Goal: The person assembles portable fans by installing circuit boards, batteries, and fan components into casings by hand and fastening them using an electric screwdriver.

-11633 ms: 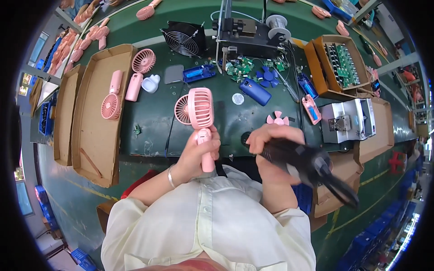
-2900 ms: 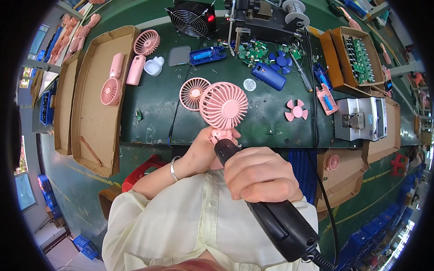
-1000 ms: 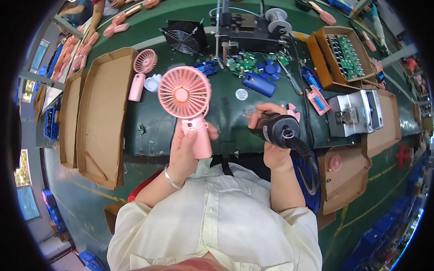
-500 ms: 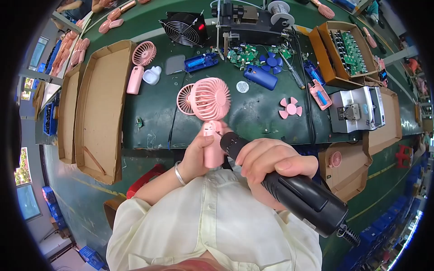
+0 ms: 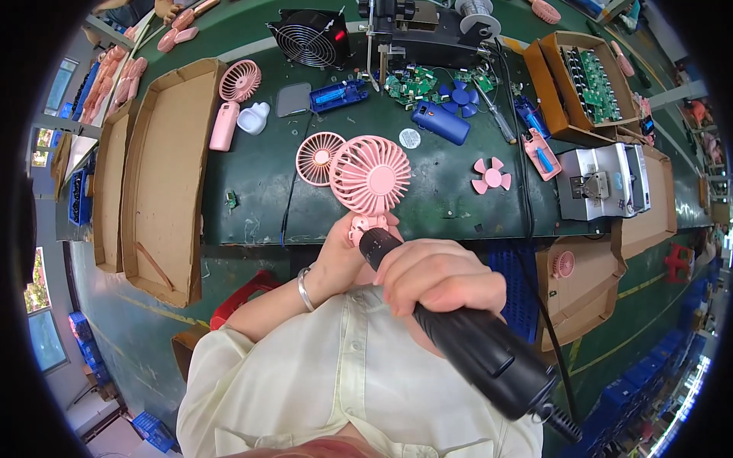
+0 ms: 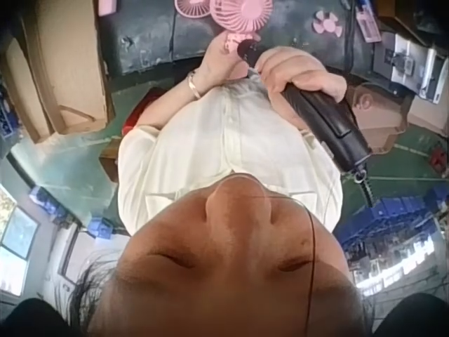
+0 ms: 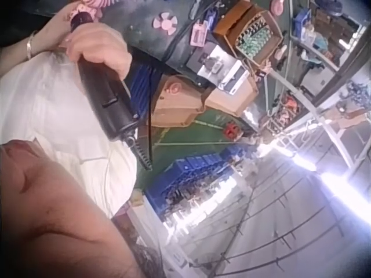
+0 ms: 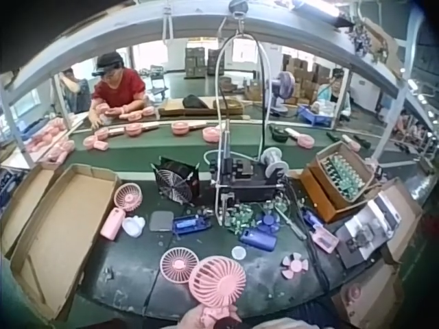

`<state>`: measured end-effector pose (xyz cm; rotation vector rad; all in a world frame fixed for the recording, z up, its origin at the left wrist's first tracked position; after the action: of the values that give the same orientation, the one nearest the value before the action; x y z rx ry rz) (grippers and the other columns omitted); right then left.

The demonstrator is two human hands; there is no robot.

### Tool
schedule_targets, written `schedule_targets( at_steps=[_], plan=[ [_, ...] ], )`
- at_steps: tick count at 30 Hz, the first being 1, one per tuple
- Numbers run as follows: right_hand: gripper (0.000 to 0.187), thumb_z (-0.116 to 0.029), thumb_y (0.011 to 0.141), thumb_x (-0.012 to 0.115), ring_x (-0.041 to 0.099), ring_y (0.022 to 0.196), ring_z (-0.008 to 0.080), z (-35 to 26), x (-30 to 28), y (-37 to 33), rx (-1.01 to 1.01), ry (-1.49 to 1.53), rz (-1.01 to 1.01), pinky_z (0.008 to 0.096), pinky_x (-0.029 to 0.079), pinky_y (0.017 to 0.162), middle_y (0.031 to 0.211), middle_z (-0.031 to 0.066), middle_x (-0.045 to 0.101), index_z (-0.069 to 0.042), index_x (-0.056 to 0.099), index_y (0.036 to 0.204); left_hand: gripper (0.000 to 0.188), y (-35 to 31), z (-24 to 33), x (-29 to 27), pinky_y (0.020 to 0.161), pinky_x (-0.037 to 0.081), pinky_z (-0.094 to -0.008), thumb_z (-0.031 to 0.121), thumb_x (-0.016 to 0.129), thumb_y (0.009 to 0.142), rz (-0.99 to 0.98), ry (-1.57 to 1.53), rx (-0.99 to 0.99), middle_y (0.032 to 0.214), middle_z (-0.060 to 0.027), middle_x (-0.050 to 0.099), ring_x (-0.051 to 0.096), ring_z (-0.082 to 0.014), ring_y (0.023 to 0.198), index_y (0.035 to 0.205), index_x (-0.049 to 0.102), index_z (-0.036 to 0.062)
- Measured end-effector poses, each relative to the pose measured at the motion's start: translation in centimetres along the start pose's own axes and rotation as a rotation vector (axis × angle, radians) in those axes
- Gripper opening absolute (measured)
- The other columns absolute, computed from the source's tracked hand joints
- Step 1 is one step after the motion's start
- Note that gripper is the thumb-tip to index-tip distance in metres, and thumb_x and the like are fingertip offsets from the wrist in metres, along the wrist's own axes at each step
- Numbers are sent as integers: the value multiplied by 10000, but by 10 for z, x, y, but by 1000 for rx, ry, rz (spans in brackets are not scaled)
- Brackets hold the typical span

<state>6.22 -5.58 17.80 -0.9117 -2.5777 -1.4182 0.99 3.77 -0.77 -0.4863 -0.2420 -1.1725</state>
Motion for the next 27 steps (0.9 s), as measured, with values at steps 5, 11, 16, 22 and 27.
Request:
schedule_targets(
  at_steps=[5,11,16,22,27],
  plan=[
    [363,-413,931,463,543,496,231,-1,-4,-1,-31,34,13,381,488,473,651,117,564,-52,427,948,260,-1,10,3,832,485,-258,52,589,885,-8,85,5,1025,-48,621,602,-115,922,1133,535,-2],
    [384,-446,945,424,529,470,221,-1,-7,1,-31,-32,14,371,469,443,632,102,552,-62,423,933,213,1,3,0,828,481,-252,91,544,917,36,100,-16,1008,-47,618,598,-110,908,1107,551,-6],
    [253,-51,850,610,564,500,238,-18,-21,4,-119,-207,83,379,503,486,661,124,577,-41,402,993,198,4,-1,6,716,512,-280,41,578,872,25,-347,-142,938,-65,609,603,-142,819,1066,540,29],
    [582,-606,927,374,512,517,199,-9,-21,-1,-100,-147,91,341,451,483,650,75,531,-59,438,1114,246,4,12,8,738,501,-282,-6,607,815,29,-383,-67,925,-51,602,593,-134,823,1047,540,34],
    [239,-194,930,541,575,534,241,-5,-26,-5,-71,-112,103,383,507,525,682,129,576,-40,413,1060,242,4,10,9,740,493,-261,-15,604,811,4,-272,-46,913,-36,603,591,-111,803,1042,547,29]
  ],
)
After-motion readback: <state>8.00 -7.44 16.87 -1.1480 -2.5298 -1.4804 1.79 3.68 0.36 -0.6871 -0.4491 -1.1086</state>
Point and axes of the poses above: each hand's wrist, its own y-axis towards the middle knuckle, its own x-axis out of the palm, z = x × y, the point moved 10 cm from there along y, towards the middle knuckle
